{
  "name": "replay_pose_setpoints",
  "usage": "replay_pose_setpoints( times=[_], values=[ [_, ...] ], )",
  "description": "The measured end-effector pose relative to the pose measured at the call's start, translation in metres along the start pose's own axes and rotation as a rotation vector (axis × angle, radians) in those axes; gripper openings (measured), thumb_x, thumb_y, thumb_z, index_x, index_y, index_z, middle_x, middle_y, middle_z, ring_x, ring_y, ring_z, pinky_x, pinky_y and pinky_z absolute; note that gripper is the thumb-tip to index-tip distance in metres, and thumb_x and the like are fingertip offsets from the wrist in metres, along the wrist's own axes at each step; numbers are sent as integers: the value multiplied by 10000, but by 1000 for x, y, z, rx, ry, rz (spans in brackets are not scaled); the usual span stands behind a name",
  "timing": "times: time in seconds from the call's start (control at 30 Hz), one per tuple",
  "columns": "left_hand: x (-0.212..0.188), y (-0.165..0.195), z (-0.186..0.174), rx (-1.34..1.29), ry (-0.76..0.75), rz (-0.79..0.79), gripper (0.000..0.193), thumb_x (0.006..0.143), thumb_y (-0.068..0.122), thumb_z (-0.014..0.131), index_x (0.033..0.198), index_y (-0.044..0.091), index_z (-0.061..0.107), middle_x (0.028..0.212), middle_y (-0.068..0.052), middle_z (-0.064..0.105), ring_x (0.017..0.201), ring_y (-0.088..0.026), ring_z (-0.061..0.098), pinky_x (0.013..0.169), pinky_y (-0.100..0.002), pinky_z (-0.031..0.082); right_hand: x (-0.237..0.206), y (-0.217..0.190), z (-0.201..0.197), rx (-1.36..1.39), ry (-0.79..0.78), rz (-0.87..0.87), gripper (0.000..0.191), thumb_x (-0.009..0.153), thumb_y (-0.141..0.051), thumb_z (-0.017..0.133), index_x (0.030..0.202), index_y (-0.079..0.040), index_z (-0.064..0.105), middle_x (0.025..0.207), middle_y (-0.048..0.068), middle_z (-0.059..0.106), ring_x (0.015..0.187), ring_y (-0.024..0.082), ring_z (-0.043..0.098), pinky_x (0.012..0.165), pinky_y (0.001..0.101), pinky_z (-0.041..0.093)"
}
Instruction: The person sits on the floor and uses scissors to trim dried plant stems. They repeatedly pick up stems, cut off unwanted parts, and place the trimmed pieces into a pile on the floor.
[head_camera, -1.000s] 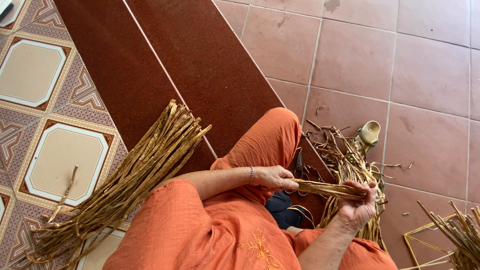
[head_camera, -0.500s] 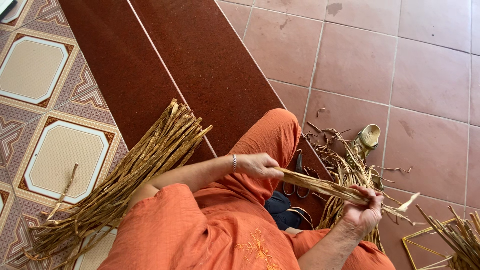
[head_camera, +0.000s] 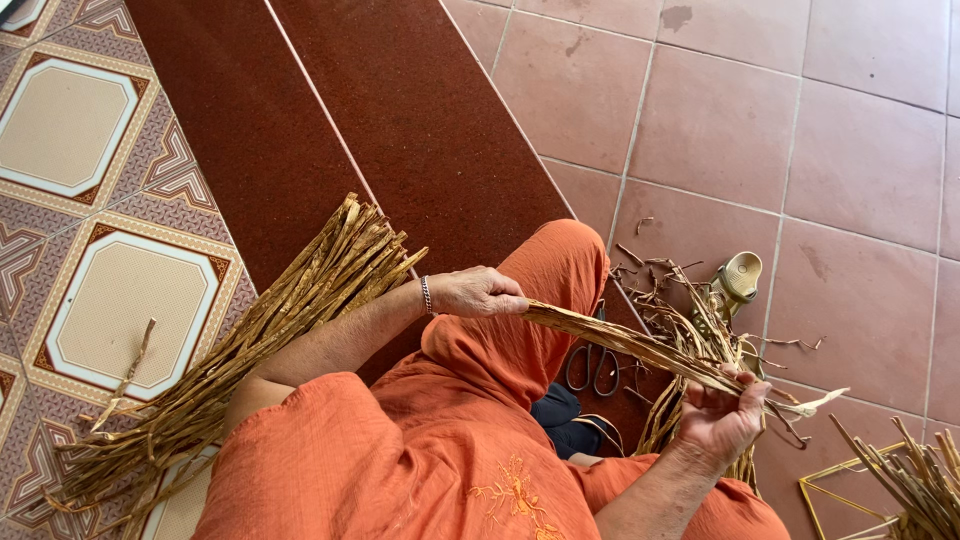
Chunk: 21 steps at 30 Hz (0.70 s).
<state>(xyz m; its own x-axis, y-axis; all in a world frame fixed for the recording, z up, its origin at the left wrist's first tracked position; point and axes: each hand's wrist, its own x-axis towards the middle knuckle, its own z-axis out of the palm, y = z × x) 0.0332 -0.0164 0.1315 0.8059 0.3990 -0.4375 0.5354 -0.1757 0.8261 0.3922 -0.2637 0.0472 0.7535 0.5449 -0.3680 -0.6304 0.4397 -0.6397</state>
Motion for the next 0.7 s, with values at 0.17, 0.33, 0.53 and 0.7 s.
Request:
replay_pose_setpoints(
  times=[0.17,0.33,0.53,0.7],
  values=[
    [3,-5,-3,11,-18,-9,413,1005,449,585,1179,118,760,874,-71,726,805,-171,641,715,-359,524,-1,0,3,155,-37,44,296,1124,-379,601,1026,-108,667,934,64,704,689,131,597,559,263,473],
    [5,-11,-6,-4,-20,36,411,998,448,594,1177,116,757,841,-47,724,771,-144,637,687,-346,528,0,2,4,149,-10,42,240,1124,-321,626,1037,-101,672,914,63,716,660,117,591,568,248,476],
    [4,-15,-4,-4,-4,64,410,996,446,600,1176,111,754,825,-36,718,755,-134,632,680,-340,531,0,4,-2,169,-43,12,146,1090,-238,726,1043,-103,695,896,54,721,641,92,582,559,224,453],
    [3,-18,-3,4,-7,68,414,998,449,595,1168,107,754,819,-35,713,749,-134,631,672,-339,528,0,5,-9,179,-42,22,183,1085,-240,738,967,-121,663,904,42,725,655,103,594,589,243,473]
  ],
)
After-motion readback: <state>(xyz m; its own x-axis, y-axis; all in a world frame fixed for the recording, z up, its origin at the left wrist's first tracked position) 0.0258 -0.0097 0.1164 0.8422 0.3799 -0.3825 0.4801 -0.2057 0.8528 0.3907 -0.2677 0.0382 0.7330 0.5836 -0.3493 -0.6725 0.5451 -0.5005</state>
